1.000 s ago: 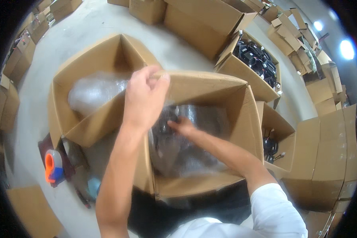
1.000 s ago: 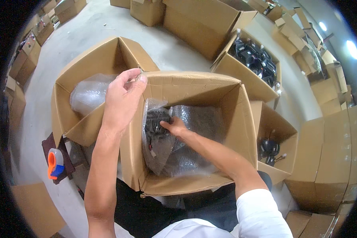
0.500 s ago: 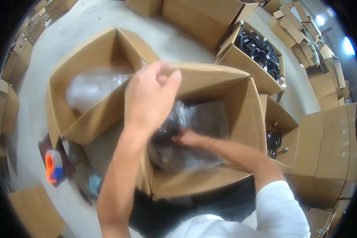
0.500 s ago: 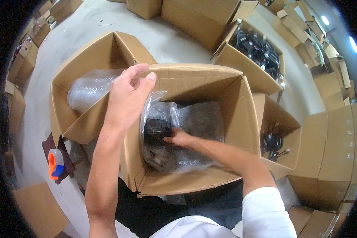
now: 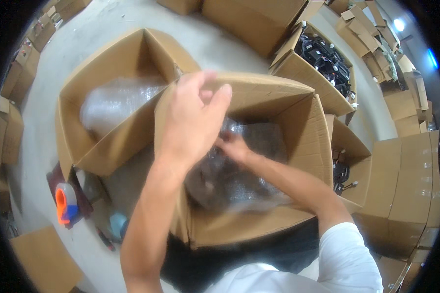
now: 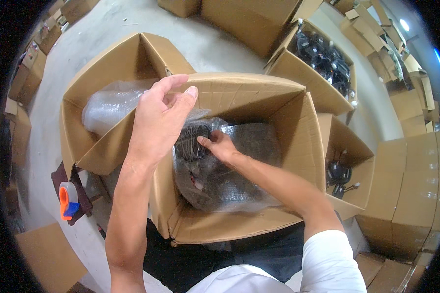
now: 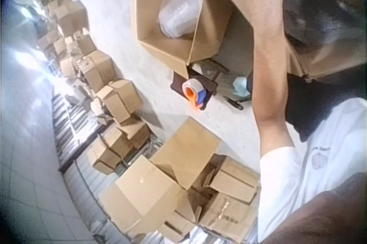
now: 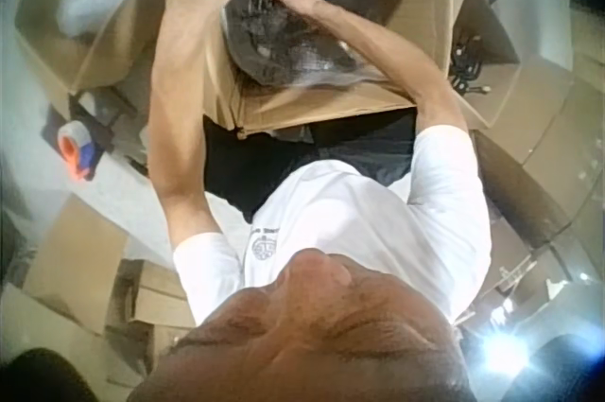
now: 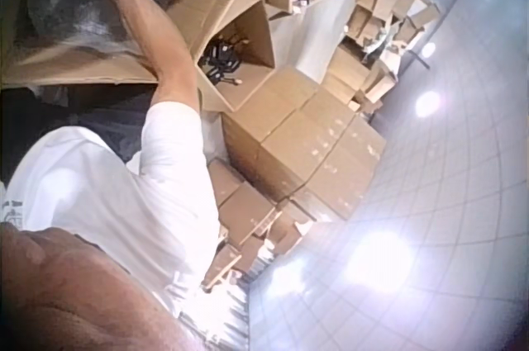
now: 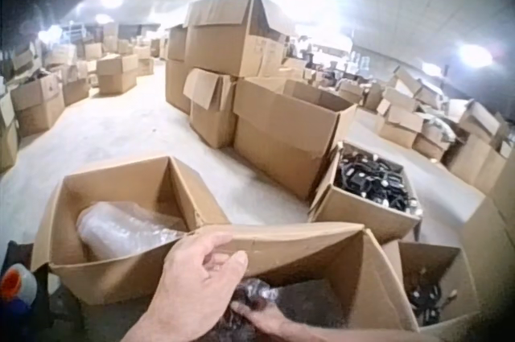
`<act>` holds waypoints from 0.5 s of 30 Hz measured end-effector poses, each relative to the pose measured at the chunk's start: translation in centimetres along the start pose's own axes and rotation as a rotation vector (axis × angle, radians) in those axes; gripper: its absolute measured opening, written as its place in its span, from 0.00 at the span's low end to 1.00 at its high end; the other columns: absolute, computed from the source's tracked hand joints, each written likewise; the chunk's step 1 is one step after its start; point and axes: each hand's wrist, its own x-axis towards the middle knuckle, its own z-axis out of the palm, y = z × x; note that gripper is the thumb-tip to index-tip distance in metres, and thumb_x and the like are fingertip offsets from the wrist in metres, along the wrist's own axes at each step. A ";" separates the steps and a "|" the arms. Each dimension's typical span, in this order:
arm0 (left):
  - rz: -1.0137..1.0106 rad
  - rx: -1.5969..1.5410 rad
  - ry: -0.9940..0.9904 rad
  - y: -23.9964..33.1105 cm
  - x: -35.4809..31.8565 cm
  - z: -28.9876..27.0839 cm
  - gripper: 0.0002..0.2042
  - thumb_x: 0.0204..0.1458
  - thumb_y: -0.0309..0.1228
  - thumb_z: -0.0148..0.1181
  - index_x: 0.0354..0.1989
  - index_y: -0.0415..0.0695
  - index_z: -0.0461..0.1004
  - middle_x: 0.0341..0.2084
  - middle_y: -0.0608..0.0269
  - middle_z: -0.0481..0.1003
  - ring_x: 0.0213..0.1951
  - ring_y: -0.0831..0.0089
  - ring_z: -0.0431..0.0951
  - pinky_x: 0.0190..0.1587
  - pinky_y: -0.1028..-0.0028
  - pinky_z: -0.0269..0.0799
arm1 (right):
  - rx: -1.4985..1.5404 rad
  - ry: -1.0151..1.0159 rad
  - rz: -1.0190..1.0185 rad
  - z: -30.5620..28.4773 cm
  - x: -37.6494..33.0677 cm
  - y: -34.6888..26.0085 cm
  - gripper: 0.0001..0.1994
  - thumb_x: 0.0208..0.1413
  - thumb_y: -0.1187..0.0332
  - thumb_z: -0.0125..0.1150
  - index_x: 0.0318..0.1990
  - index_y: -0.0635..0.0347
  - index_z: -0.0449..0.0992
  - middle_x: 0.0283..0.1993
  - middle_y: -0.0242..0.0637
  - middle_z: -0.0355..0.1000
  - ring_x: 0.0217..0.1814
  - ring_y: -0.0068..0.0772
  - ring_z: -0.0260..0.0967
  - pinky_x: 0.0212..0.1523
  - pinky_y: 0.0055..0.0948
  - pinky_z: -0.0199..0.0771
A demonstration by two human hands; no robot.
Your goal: The person sorts electronic components by hand, transferring them from one cardboard box into other cardboard boxes.
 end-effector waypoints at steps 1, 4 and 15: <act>0.004 -0.020 -0.013 0.4 0.2 0.5 0.22 0.61 0.35 0.63 0.57 0.30 0.73 0.33 0.63 0.78 0.35 0.81 0.73 0.40 0.77 0.71 | -0.113 0.056 -0.023 -0.3 1.7 1.9 0.29 0.56 0.45 0.70 0.40 0.71 0.78 0.35 0.45 0.78 0.35 0.37 0.74 0.37 0.39 0.74; -0.053 -0.047 -0.015 -0.2 -0.1 0.4 0.22 0.61 0.34 0.63 0.57 0.30 0.73 0.34 0.63 0.78 0.36 0.81 0.73 0.41 0.77 0.72 | -0.372 0.118 -0.107 0.9 3.3 2.2 0.30 0.56 0.42 0.68 0.35 0.71 0.79 0.32 0.53 0.77 0.36 0.41 0.77 0.39 0.42 0.75; -0.059 0.052 -0.110 0.5 -1.0 3.7 0.24 0.60 0.35 0.62 0.59 0.31 0.72 0.45 0.49 0.80 0.45 0.66 0.80 0.51 0.68 0.75 | -0.397 0.315 0.047 1.3 7.5 0.3 0.24 0.57 0.48 0.63 0.41 0.65 0.84 0.43 0.55 0.80 0.50 0.55 0.79 0.51 0.45 0.77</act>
